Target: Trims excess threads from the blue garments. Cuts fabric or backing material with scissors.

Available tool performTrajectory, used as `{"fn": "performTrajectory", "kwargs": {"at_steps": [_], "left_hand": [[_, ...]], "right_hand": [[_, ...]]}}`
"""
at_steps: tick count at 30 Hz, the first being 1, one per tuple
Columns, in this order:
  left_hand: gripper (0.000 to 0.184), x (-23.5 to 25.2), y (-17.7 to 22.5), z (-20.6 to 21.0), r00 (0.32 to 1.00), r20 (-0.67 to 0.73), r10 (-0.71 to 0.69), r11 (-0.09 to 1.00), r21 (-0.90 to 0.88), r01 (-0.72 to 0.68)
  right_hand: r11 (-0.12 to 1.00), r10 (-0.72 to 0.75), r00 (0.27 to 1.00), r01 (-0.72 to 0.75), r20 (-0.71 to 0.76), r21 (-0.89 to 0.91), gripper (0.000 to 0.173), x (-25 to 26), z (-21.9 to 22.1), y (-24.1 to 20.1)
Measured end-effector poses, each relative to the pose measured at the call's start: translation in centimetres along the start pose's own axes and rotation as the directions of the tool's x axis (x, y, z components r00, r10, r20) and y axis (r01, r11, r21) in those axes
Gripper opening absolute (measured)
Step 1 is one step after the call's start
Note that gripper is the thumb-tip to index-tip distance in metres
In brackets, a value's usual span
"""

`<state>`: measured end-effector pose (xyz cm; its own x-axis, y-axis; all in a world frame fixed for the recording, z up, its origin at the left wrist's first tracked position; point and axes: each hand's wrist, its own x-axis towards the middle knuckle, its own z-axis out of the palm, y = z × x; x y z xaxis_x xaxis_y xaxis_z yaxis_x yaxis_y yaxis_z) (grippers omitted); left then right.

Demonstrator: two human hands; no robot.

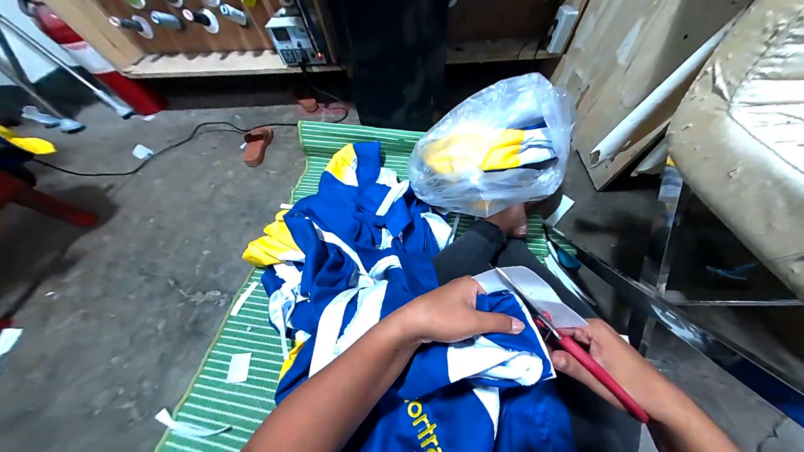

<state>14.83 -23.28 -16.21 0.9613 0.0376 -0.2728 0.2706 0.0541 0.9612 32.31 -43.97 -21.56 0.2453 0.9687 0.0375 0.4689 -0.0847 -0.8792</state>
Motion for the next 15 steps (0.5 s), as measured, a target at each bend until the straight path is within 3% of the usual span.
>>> {"fn": "performTrajectory", "kwargs": {"at_steps": [3, 5, 9, 12, 15], "left_hand": [[0.003, 0.0, 0.1, -0.2, 1.000, 0.000, 0.012, 1.000, -0.019, -0.012], [0.004, -0.1, 0.2, -0.3, 1.000, 0.016, -0.006, 1.000, -0.002, 0.006], [0.014, 0.3, 0.4, 0.0, 0.994, 0.097, -0.052, 0.975, 0.218, 0.030], [0.031, 0.7, 0.9, 0.1, 0.997, 0.043, -0.058, 0.882, 0.471, 0.031], [0.047, 1.2, 1.7, 0.6, 0.999, -0.022, -0.028, 0.693, 0.720, 0.035]], "right_hand": [[0.998, 0.057, 0.998, -0.057, -0.007, 0.033, 0.057, 0.4, 0.0, -0.3], [0.997, 0.009, 1.000, -0.011, 0.026, 0.075, 0.054, 0.6, -0.1, 0.0], [0.983, 0.011, 0.994, -0.031, 0.112, 0.180, 0.049, 1.2, -0.3, -0.3], [0.980, 0.027, 0.999, -0.018, -0.042, 0.197, 0.035, 2.1, -0.5, -1.5], [0.996, -0.036, 0.962, 0.058, -0.272, 0.074, 0.029, 3.6, -0.4, -3.5]]}}
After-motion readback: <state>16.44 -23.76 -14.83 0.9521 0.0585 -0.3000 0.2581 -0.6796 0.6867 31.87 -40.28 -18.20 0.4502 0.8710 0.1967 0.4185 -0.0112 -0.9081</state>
